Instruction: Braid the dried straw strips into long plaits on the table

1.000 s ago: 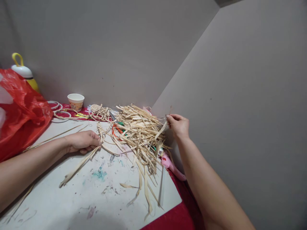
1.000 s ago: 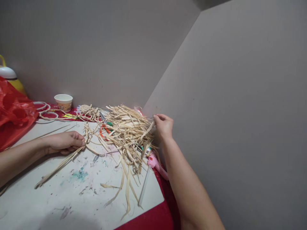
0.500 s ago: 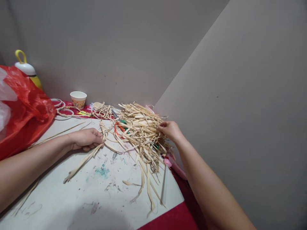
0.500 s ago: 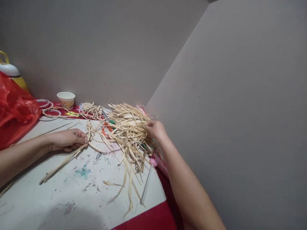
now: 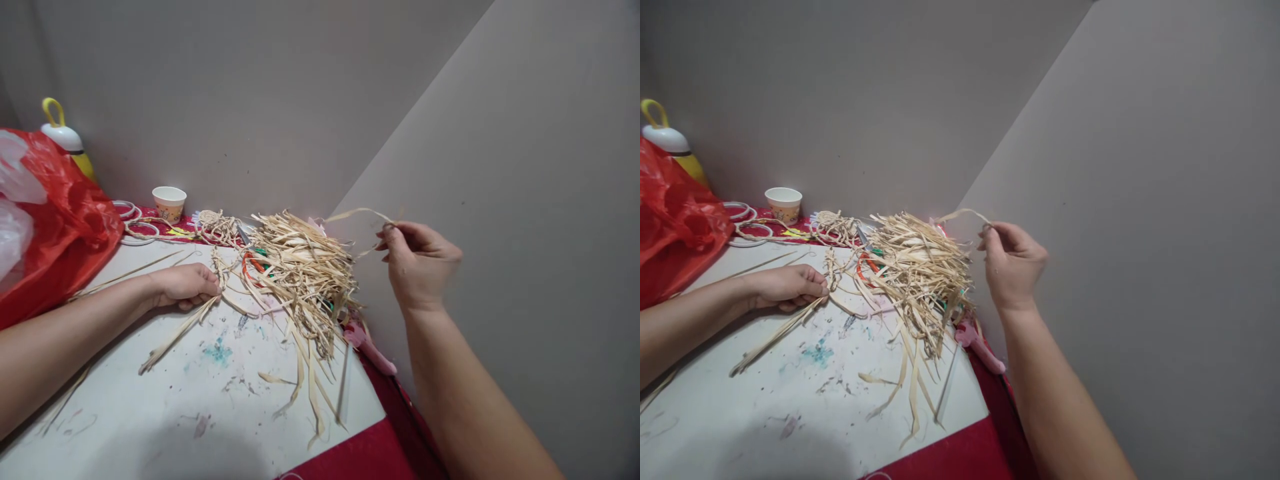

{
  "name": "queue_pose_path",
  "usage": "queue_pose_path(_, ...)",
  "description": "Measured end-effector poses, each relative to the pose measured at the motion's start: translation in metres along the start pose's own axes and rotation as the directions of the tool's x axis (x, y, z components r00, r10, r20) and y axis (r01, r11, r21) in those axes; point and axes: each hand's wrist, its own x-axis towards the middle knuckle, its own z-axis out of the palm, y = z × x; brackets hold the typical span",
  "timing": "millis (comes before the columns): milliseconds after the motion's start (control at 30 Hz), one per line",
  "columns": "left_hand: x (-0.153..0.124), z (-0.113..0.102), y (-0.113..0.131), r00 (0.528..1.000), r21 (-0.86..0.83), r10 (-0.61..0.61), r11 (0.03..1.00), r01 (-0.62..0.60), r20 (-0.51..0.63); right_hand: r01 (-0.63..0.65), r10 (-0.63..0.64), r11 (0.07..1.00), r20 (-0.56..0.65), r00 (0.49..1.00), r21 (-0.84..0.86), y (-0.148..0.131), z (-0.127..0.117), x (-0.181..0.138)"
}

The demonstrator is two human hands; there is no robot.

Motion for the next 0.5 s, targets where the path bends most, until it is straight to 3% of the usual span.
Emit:
queue_pose_path(100,0.001,-0.001,-0.001,1.000,0.016,0.007,1.000,-0.007,-0.005,0.001,-0.007,0.997,0.082,0.997,0.080,-0.023,-0.004,-0.008)
queue_pose_path(167,0.001,-0.001,-0.003,1.000,0.025,0.010,1.000,-0.010,-0.003,-0.076,0.043,0.989,0.239,0.970,0.130,-0.036,-0.009,-0.013)
queue_pose_path(200,0.001,-0.002,-0.003,1.000,0.030,0.010,1.000,-0.010,-0.003,-0.126,0.070,0.982,0.354,0.933,0.140,-0.042,-0.010,-0.015)
queue_pose_path(233,0.002,-0.002,-0.004,1.000,0.037,0.009,0.999,-0.009,-0.005,-0.177,0.090,0.975,0.489,0.868,0.135,-0.047,-0.012,-0.018)
queue_pose_path(300,0.001,-0.002,-0.004,1.000,0.050,0.009,0.999,-0.008,-0.011,-0.252,0.106,0.964,0.754,0.649,0.081,-0.053,-0.010,-0.023)
queue_pose_path(367,0.001,-0.002,-0.004,1.000,0.048,0.008,0.999,-0.007,-0.018,-0.243,0.104,0.970,0.894,0.435,0.006,-0.053,-0.003,-0.030)
queue_pose_path(400,0.001,-0.002,-0.003,1.000,0.041,0.008,0.999,-0.007,-0.024,-0.208,0.108,0.978,0.916,0.385,-0.028,-0.050,0.002,-0.034)
queue_pose_path(433,0.001,-0.002,-0.003,1.000,0.035,0.007,0.999,-0.006,-0.029,-0.165,0.117,0.985,0.917,0.382,-0.057,-0.047,0.008,-0.038)
queue_pose_path(500,0.002,-0.001,-0.003,0.999,0.035,0.005,0.999,-0.004,-0.032,-0.104,0.139,0.989,0.874,0.465,-0.102,-0.039,0.019,-0.044)
